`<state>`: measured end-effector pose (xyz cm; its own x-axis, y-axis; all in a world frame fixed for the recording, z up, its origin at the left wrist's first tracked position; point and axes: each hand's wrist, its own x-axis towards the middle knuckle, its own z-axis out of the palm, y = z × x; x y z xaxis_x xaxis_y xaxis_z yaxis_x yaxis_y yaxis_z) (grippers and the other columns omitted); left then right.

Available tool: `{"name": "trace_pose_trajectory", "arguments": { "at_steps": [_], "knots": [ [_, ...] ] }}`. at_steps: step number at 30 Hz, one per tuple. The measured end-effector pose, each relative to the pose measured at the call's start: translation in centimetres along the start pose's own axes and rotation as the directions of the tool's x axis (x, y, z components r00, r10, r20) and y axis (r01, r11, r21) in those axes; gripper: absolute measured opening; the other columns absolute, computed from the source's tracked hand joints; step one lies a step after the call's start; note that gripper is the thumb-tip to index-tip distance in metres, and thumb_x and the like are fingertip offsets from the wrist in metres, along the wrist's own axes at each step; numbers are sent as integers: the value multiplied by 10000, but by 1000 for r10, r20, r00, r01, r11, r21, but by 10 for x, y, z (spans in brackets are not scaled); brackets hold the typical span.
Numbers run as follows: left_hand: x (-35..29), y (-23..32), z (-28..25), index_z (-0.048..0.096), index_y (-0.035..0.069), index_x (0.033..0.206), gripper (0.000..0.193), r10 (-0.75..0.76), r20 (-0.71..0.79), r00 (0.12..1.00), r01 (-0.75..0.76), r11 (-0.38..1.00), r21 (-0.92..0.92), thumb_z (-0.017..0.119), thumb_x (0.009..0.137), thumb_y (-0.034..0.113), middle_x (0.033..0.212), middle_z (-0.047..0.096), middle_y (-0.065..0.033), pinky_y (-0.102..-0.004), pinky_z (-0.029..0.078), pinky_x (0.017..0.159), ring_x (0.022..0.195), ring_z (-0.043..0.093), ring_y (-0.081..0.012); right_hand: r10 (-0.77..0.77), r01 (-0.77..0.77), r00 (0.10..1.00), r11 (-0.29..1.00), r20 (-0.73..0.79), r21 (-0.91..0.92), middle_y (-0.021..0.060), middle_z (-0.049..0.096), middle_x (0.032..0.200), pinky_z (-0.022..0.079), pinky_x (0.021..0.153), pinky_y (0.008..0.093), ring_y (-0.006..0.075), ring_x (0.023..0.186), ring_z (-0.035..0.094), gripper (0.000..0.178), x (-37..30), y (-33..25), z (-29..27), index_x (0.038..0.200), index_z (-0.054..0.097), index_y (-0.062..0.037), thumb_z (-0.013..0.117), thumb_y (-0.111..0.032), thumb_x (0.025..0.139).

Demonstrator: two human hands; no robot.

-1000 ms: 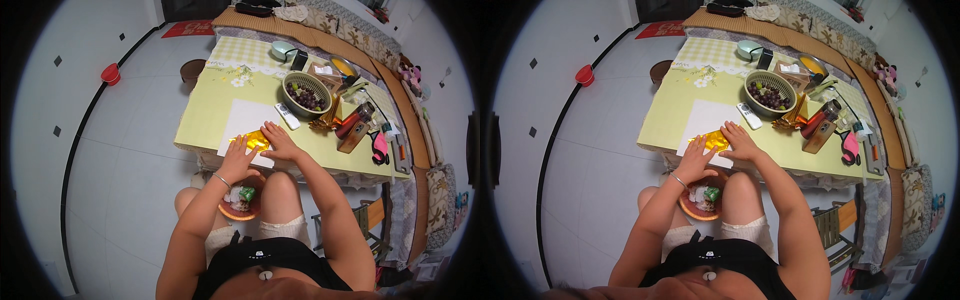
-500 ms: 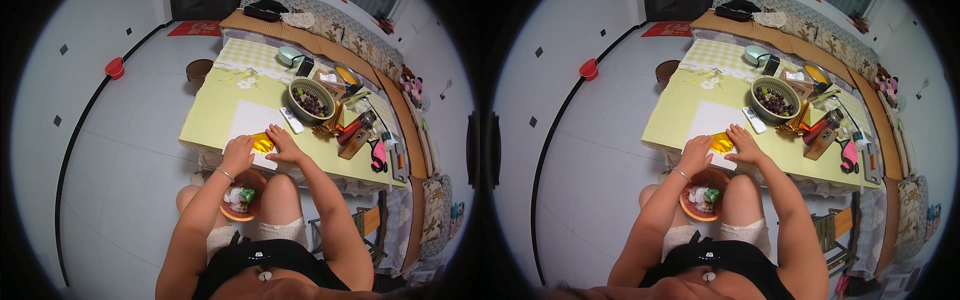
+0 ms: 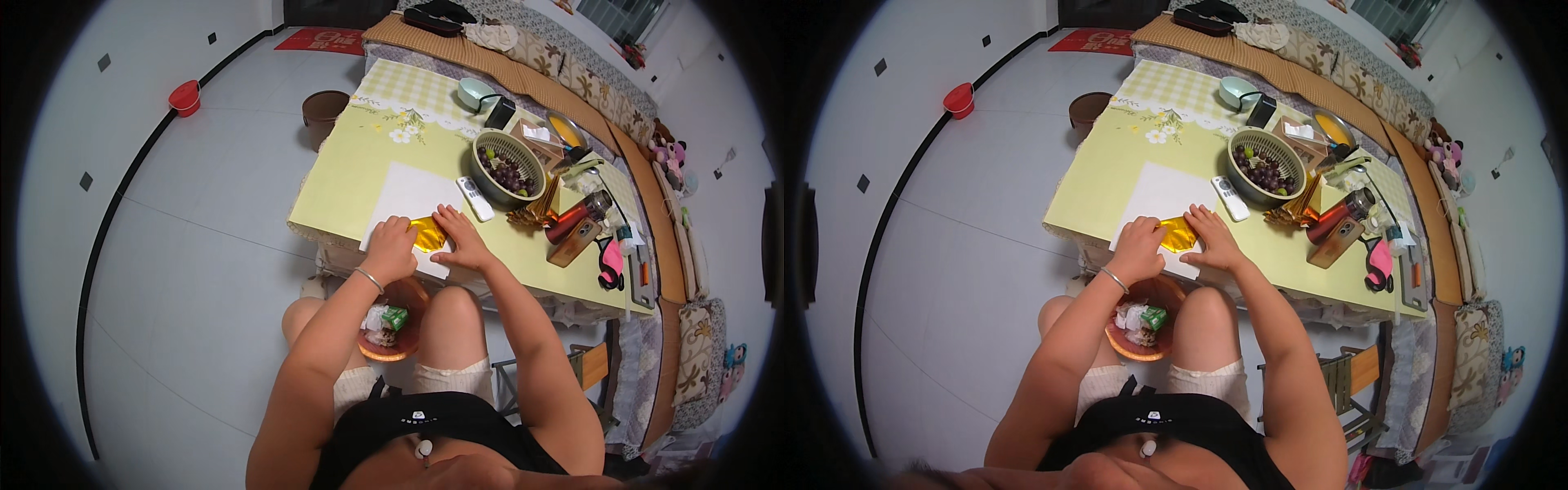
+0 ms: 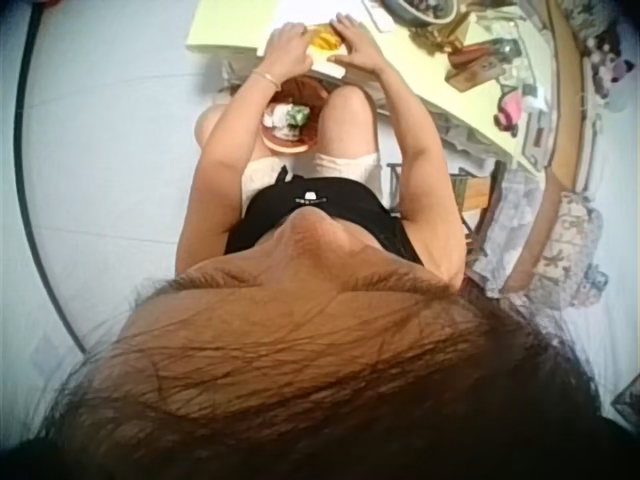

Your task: The person sits on the floor and folds rectangular sheets of gold-colored paper into triangular shapes. They place each finished folded piece into a small orange bowl held in their lap. The task involves repetitive folding and placing of the paper items.

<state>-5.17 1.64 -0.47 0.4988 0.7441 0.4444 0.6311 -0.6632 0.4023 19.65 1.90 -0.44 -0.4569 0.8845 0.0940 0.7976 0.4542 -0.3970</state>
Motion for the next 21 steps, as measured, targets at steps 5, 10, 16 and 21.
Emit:
{"name": "trace_pose_trajectory", "arguments": {
  "at_steps": [5,10,16,21],
  "knots": [
    [-3,-2,1,671,11,996,367,23,-83,996,-23,1000,-6,664,642,106,1106,617,-136,-442,440,909,1065,561,-323,-35,35,999,999,-38,20,195,331,1599,174,1225,499,381,1503,249,1032,1,0,2,1505,416,-70,765,-639,718],
    [-3,-3,-1,667,19,969,330,5,-1,1000,-5,1000,-11,667,652,113,1071,618,-120,-438,444,905,1054,565,-305,-51,52,997,998,-65,18,181,376,1578,210,1213,511,380,1483,293,988,0,2,4,1458,469,-68,783,-606,692],
    [-3,-3,1,676,30,945,286,13,-13,1000,-13,1000,20,676,672,117,1023,624,-103,-427,451,877,1027,573,-292,-79,78,993,997,-84,-13,171,376,1580,215,1204,536,392,1475,301,974,-1,-4,2,1448,479,-72,785,-605,693],
    [-5,-4,3,684,41,921,258,26,-24,999,-25,999,27,683,674,113,1008,629,-95,-423,457,854,1007,577,-284,-65,63,995,998,-81,-28,170,382,1574,214,1202,554,394,1470,307,948,-3,-8,2,1431,488,-75,787,-588,692]
  ]
}}
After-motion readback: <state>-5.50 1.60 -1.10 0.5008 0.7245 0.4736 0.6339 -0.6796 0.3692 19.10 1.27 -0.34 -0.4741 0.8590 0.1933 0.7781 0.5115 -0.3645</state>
